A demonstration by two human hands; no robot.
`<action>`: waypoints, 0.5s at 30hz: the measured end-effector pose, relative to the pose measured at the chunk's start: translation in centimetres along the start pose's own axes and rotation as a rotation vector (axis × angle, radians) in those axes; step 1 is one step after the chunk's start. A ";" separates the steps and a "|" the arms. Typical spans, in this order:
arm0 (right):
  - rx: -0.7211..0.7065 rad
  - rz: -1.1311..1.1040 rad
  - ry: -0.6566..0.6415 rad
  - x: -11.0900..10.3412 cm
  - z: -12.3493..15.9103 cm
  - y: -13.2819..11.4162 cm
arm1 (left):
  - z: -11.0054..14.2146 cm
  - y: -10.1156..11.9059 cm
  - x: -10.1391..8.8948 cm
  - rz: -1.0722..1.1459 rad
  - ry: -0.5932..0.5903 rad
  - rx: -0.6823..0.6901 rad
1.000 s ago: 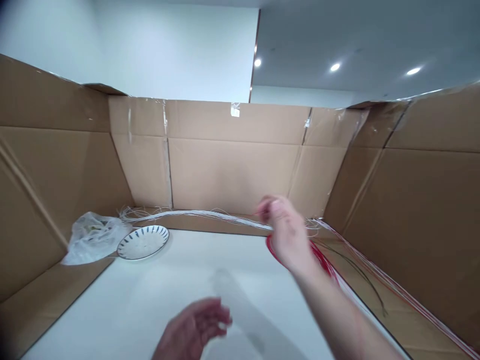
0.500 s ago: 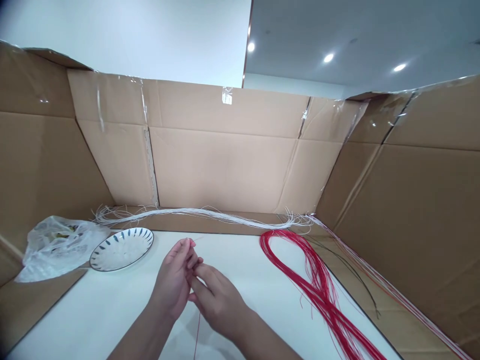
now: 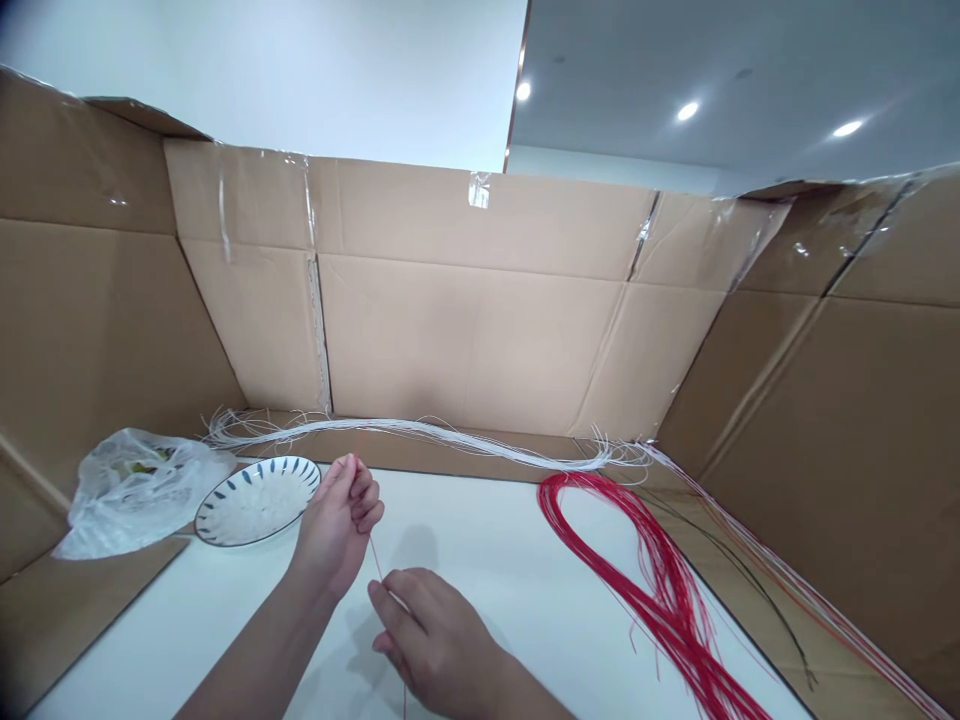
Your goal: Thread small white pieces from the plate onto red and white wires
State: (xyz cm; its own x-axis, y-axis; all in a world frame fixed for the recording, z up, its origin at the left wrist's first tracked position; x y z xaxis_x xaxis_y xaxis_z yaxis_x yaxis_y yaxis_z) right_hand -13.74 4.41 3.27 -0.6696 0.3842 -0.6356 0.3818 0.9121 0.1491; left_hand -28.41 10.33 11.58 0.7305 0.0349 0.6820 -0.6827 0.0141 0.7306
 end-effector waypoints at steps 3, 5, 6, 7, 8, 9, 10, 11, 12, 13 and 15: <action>0.075 0.007 -0.195 1.4 1.2 1.7 | -2.0 -0.3 -1.8 -0.043 0.049 0.043; 0.229 -0.010 -0.401 2.3 1.9 4.2 | -4.0 -1.2 -4.0 -0.088 0.117 0.050; 0.311 -0.015 -0.466 2.5 2.0 5.8 | -5.0 -1.9 -5.3 -0.118 0.158 0.032; 0.373 -0.010 -0.489 2.7 2.0 7.8 | -6.1 -2.6 -6.6 -0.153 0.195 0.003; 0.448 0.005 -0.498 2.8 1.9 10.0 | -7.0 -3.4 -7.9 -0.191 0.228 -0.028; 0.531 0.026 -0.499 2.8 1.6 12.3 | -7.9 -4.2 -9.0 -0.233 0.247 -0.052; 0.610 0.044 -0.501 2.9 1.3 14.8 | -8.6 -4.8 -10.0 -0.276 0.256 -0.068; 0.681 0.059 -0.506 3.1 0.8 17.3 | -9.2 -5.4 -10.8 -0.323 0.253 -0.078; 0.740 0.070 -0.513 3.3 0.4 19.8 | -9.7 -5.9 -11.3 -0.374 0.244 -0.081; 0.792 0.082 -0.518 3.6 -0.1 22.1 | -10.1 -6.3 -11.6 -0.428 0.230 -0.078; 0.904 0.122 -0.529 4.4 -1.0 26.3 | -10.8 -6.8 -11.8 -0.551 0.200 -0.053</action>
State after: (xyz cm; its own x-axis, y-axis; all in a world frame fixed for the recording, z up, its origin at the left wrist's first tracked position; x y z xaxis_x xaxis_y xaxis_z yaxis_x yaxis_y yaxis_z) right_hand -7.27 30.23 5.10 -0.3142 0.1565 -0.9364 0.9066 0.3420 -0.2471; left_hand -32.58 20.65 -1.83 0.9642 0.1962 0.1784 -0.2065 0.1336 0.9693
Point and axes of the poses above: each hand's wrist, its own z-axis away from the middle knuckle, its own x-axis out of the palm, y = z × x, the point moved 1 cm from there along -z, towards the middle knuckle, and after that the axes turned 7 degrees about -x, right-handed, at the moved point
